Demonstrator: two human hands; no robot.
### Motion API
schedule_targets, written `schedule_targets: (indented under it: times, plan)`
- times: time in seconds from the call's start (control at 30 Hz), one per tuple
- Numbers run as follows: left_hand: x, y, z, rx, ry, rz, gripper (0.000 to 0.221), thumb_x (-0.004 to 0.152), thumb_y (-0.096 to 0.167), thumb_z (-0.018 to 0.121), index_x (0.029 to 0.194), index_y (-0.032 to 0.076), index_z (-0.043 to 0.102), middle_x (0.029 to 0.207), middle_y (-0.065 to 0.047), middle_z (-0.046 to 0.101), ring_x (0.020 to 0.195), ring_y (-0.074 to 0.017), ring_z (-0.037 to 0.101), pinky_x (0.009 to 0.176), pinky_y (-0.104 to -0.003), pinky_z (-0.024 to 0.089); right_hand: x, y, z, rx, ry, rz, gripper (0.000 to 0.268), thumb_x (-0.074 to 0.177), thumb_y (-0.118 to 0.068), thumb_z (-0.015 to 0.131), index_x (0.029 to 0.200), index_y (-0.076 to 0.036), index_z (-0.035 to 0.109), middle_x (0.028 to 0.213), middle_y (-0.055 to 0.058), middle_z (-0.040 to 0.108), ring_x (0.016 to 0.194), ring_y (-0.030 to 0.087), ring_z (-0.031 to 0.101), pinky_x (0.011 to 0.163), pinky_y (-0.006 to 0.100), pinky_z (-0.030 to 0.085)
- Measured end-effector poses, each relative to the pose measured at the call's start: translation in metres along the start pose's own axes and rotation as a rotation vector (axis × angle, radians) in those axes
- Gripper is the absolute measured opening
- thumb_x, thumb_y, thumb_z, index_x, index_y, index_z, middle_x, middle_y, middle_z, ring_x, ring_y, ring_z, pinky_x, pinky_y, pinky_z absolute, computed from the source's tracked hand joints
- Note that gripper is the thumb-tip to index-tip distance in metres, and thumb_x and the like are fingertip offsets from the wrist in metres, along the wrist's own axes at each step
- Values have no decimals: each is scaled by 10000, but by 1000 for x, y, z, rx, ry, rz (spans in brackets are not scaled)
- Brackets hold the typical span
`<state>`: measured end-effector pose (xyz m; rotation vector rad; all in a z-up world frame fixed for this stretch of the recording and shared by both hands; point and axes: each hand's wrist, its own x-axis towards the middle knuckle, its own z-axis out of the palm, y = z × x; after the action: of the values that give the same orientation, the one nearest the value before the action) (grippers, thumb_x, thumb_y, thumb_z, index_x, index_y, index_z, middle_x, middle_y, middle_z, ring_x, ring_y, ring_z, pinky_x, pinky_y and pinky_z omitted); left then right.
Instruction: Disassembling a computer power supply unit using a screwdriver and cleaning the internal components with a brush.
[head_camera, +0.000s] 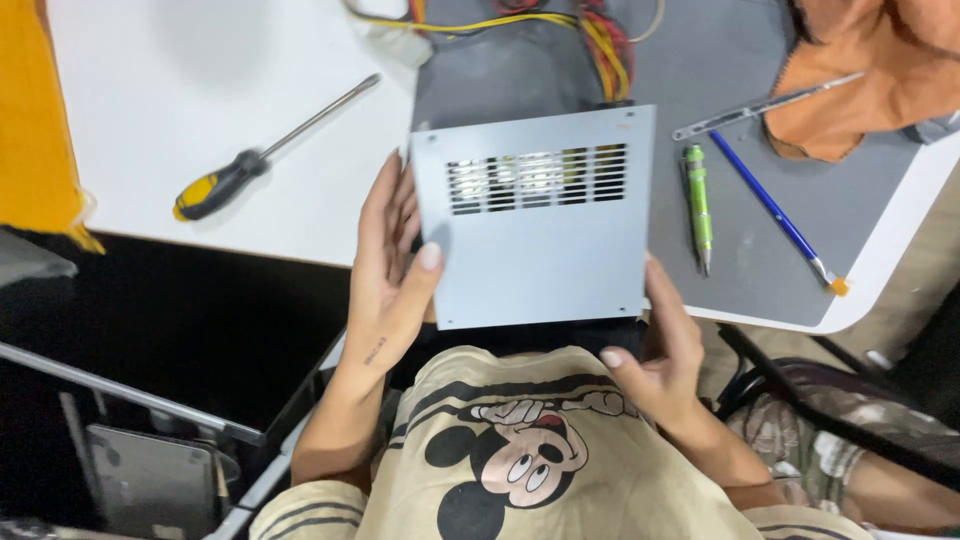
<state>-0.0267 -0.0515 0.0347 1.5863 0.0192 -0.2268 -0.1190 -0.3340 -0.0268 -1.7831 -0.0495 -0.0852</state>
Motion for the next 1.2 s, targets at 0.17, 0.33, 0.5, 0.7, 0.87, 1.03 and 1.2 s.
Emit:
schedule_targets:
  times: [0.17, 0.33, 0.5, 0.7, 0.87, 1.03, 1.2]
  plan:
    - [-2, 3, 35, 135, 129, -259, 758, 1096, 399, 465, 1652, -29, 179, 1621, -349, 326, 1500, -468, 352, 1251, -611, 289, 31, -17, 3, 224, -67, -18, 849, 926, -350, 717, 1558, 101, 375, 1646, 335, 376, 1549, 472, 329, 1280, 593, 294]
    - [-2, -4, 50, 53, 281, -237, 688, 1093, 394, 341, 1652, 8, 236, 1494, -279, 490, 1256, -350, 619, 1115, -519, 504, 33, -6, -2, 272, -107, -82, 929, 861, -390, 827, 1545, 91, 425, 1630, 389, 361, 1506, 555, 373, 1207, 657, 355]
    - [-1, -10, 46, 138, 279, -240, 688, 1064, 382, 304, 1657, 35, 267, 1263, -225, 612, 880, -234, 678, 876, -404, 602, 44, -1, -12, 271, -92, -86, 822, 870, -408, 805, 1469, 87, 536, 1562, 390, 454, 1428, 588, 483, 1154, 674, 409]
    - [2, 0, 43, 2, 360, -290, 538, 1095, 328, 434, 1532, 18, 483, 1456, -142, 605, 1366, -265, 578, 1189, -408, 463, 88, -25, -20, 179, -186, 37, 672, 1095, -386, 527, 1580, 38, 337, 1680, 313, 323, 1600, 458, 392, 1340, 544, 377]
    - [18, 18, 66, 235, 496, -428, 702, 1046, 494, 424, 1538, -6, 466, 1439, -161, 625, 1293, -245, 626, 1096, -363, 520, 96, -23, -13, 85, -143, 73, 621, 1080, -264, 577, 1559, 74, 368, 1654, 298, 385, 1564, 437, 448, 1312, 507, 416]
    - [17, 24, 61, 445, 339, -358, 581, 1128, 472, 349, 1402, 2, 553, 1204, -103, 669, 1072, -175, 640, 928, -300, 521, 102, -23, -12, -52, -141, 41, 586, 1075, -327, 470, 1477, 99, 480, 1578, 323, 472, 1496, 472, 503, 1283, 569, 404]
    - [14, 15, 53, 557, 305, -237, 577, 1159, 379, 324, 1558, -24, 431, 1474, -178, 586, 1372, -253, 568, 1167, -354, 455, 100, -15, -5, 0, -197, 71, 623, 1088, -408, 390, 1498, 62, 399, 1597, 320, 422, 1541, 491, 409, 1318, 619, 319]
